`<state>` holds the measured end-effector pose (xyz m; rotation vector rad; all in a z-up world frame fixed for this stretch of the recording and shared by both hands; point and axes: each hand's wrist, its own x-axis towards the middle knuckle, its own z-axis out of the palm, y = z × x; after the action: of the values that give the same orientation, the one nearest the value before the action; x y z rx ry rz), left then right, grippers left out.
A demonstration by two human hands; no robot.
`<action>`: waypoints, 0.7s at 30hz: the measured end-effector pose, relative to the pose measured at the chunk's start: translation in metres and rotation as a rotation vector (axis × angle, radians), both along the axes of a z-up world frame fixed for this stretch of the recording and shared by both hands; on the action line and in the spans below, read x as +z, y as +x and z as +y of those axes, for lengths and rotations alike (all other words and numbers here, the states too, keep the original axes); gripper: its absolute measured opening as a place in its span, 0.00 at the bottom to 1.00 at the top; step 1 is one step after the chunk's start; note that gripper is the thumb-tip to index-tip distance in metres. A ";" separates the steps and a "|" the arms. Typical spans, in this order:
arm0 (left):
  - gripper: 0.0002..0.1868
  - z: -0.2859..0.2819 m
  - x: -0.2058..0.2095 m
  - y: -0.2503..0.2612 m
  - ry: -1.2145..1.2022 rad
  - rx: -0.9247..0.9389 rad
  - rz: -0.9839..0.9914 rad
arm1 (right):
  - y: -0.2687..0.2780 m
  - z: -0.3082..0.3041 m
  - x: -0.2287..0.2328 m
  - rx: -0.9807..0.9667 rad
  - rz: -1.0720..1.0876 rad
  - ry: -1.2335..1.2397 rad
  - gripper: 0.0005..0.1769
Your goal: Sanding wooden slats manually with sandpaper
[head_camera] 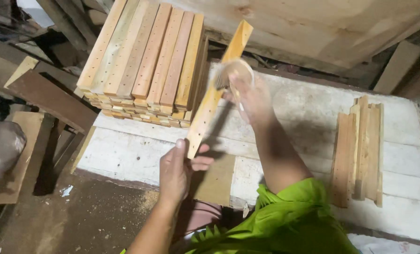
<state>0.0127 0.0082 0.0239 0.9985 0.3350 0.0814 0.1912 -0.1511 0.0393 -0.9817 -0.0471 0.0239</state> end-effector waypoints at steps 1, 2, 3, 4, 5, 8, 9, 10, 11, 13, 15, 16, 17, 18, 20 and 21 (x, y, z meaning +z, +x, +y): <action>0.30 0.009 0.008 0.005 0.001 0.005 -0.004 | 0.016 0.013 0.014 0.005 -0.004 0.001 0.09; 0.22 0.018 0.017 0.009 0.280 0.121 -0.057 | 0.031 0.028 0.029 0.021 0.003 -0.178 0.09; 0.26 0.027 0.025 0.015 0.558 0.243 -0.108 | 0.047 0.042 0.044 0.039 0.006 -0.358 0.15; 0.26 0.033 0.024 0.022 0.558 0.253 -0.111 | 0.062 0.055 0.047 0.046 0.000 -0.359 0.15; 0.26 0.038 0.022 0.031 0.774 0.338 -0.258 | 0.077 0.068 0.049 0.042 0.035 -0.389 0.15; 0.24 0.053 0.008 0.056 1.089 0.448 -0.434 | 0.123 0.101 0.036 0.030 0.060 -0.509 0.13; 0.23 0.060 0.003 0.065 1.188 0.465 -0.470 | 0.139 0.112 0.029 0.012 0.050 -0.594 0.11; 0.23 0.064 0.007 0.069 1.191 0.473 -0.469 | 0.141 0.120 0.029 0.018 0.044 -0.592 0.11; 0.21 0.066 0.012 0.072 1.284 0.468 -0.403 | 0.143 0.125 0.028 0.005 0.007 -0.711 0.12; 0.20 0.071 0.014 0.078 1.376 0.461 -0.327 | 0.152 0.131 0.019 -0.002 -0.025 -0.831 0.13; 0.22 0.077 0.010 0.086 1.461 0.487 -0.295 | 0.167 0.133 0.006 -0.035 -0.291 -1.149 0.15; 0.22 0.078 0.011 0.086 1.461 0.484 -0.294 | 0.171 0.136 0.003 -0.034 -0.289 -1.149 0.15; 0.20 0.078 0.011 0.085 1.466 0.499 -0.296 | 0.173 0.137 0.000 -0.030 -0.339 -1.209 0.15; 0.19 0.077 0.011 0.084 1.471 0.513 -0.298 | 0.175 0.138 -0.004 -0.025 -0.390 -1.269 0.15; 0.20 0.077 0.012 0.081 1.463 0.497 -0.284 | 0.157 0.133 0.000 -0.090 -0.408 -1.248 0.13; 0.22 0.077 0.013 0.081 1.456 0.500 -0.280 | 0.151 0.133 0.006 -0.161 -0.445 -1.223 0.12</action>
<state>0.0941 0.0854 0.0373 2.2792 0.2278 1.0217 0.3421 -0.0186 0.0455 -2.1956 -0.3965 -0.3536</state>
